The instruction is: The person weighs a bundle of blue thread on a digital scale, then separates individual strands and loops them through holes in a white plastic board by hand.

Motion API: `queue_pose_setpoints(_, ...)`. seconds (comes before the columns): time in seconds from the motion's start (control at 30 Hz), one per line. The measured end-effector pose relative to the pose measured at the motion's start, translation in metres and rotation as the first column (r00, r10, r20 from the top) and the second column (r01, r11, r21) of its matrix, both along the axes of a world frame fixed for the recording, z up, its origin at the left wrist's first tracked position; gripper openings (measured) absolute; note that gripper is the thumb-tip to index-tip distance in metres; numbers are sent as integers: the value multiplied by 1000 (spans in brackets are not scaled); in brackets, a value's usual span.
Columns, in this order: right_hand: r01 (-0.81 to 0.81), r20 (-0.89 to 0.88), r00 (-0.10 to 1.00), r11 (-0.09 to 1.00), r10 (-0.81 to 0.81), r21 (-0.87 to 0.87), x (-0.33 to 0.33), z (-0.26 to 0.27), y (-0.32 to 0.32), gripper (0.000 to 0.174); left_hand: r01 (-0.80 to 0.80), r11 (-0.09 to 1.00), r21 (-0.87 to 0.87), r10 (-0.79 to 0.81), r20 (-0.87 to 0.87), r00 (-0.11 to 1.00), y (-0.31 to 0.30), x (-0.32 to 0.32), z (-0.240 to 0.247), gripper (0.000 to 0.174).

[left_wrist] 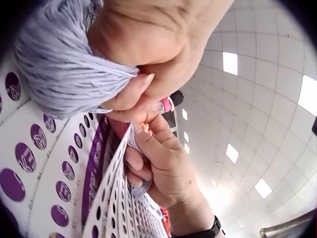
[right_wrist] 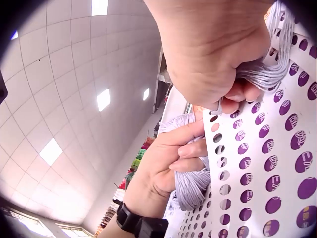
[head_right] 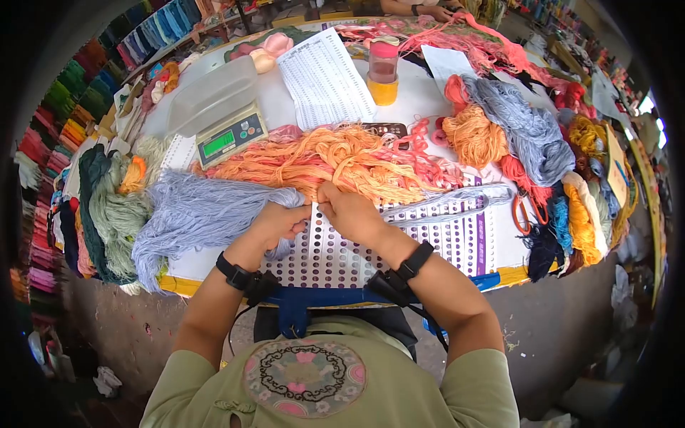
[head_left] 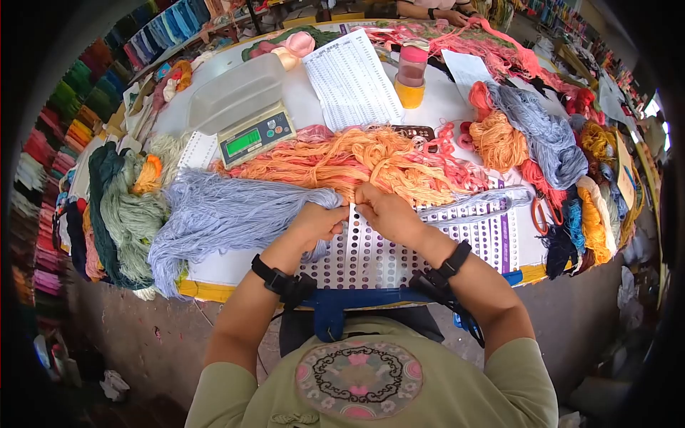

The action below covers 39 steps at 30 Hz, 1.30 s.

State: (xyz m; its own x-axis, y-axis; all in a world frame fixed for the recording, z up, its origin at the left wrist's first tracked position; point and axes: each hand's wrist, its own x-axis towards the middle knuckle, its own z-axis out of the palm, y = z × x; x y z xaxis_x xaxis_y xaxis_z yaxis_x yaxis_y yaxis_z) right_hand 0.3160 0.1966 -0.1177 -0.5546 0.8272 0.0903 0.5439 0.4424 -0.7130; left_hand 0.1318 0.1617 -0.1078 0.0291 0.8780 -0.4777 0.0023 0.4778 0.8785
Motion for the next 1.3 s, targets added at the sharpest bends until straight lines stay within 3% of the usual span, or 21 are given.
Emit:
queue_pose_setpoints(0.2,64,-40,997,998,-63,28,-6,-9,-4,13,74,995,-72,-83,-132,988,5,5,11,14)
queue_pose_setpoints(0.27,77,-45,996,993,-73,88,-6,-7,-10,15,166,961,-220,-256,-490,833,1,12,40,14)
queue_pose_setpoints(0.3,92,-53,995,985,-85,145,-7,-5,-12,16,163,962,-219,-253,-489,835,3,8,22,14)
queue_pose_setpoints(0.37,69,-20,998,987,-67,147,-4,-3,-12,17,186,981,47,-158,-355,921,7,-6,-29,16)
queue_pose_setpoints(0.4,52,11,998,988,-54,147,-3,-1,-11,18,187,981,46,-159,-356,921,4,-11,-29,16)
queue_pose_setpoints(0.43,55,10,998,988,-57,146,-1,2,-11,18,163,972,169,-84,-397,914,1,-17,-28,15)
queue_pose_setpoints(0.5,13,14,1000,1000,-14,11,3,7,-8,17,150,944,293,-11,-428,904,-1,-29,-18,15)
queue_pose_setpoints(0.57,11,-48,999,1000,-9,27,4,2,-7,16,-122,968,220,137,-53,989,-6,-40,1,20)
queue_pose_setpoints(0.67,3,-90,996,1000,-1,24,1,-1,-7,16,-135,975,175,119,98,988,-10,-39,4,15)
queue_pose_setpoints(0.7,17,-73,997,1000,-16,5,0,-2,-7,15,-142,974,175,126,96,987,-11,-37,4,15)
queue_pose_setpoints(0.77,13,-64,998,1000,-12,10,0,0,-8,15,-9,972,236,43,-139,989,-12,-32,0,21)
queue_pose_setpoints(0.9,30,-150,988,999,-32,-18,0,-8,-7,17,21,922,386,42,-154,987,-13,-25,-8,22)
queue_pose_setpoints(0.97,28,-124,991,996,-39,-88,1,-2,-6,16,-66,996,52,41,386,921,-21,-27,12,23)
queue_pose_setpoints(1.0,20,-99,994,987,-36,-159,1,0,-6,16,-65,997,50,41,387,921,-23,-27,16,23)
queue_pose_setpoints(1.07,31,-93,995,990,-44,-138,1,-1,-7,20,163,986,23,-136,664,735,-26,-27,21,22)
queue_pose_setpoints(1.1,44,-90,994,992,-54,-117,0,-1,-7,24,163,986,23,-137,663,736,-26,-24,26,22)
queue_pose_setpoints(1.13,44,-91,994,992,-54,-116,-1,-4,-6,24,230,973,-2,-207,423,882,-25,-16,31,22)
queue_pose_setpoints(1.17,-3,-150,989,993,-15,-118,-2,-7,-4,29,285,957,-45,-276,151,949,-24,-9,33,22)
queue_pose_setpoints(1.2,-49,-208,978,992,24,-116,-3,-9,-1,34,285,957,-44,-276,151,949,-20,-5,21,22)
queue_pose_setpoints(1.27,-80,-189,981,984,50,-158,-2,-8,3,39,395,911,116,-356,-259,898,-11,1,-13,23)
queue_pose_setpoints(1.3,-109,-174,982,974,74,-200,-3,-3,2,44,480,873,92,-425,-341,839,-8,3,-4,21)
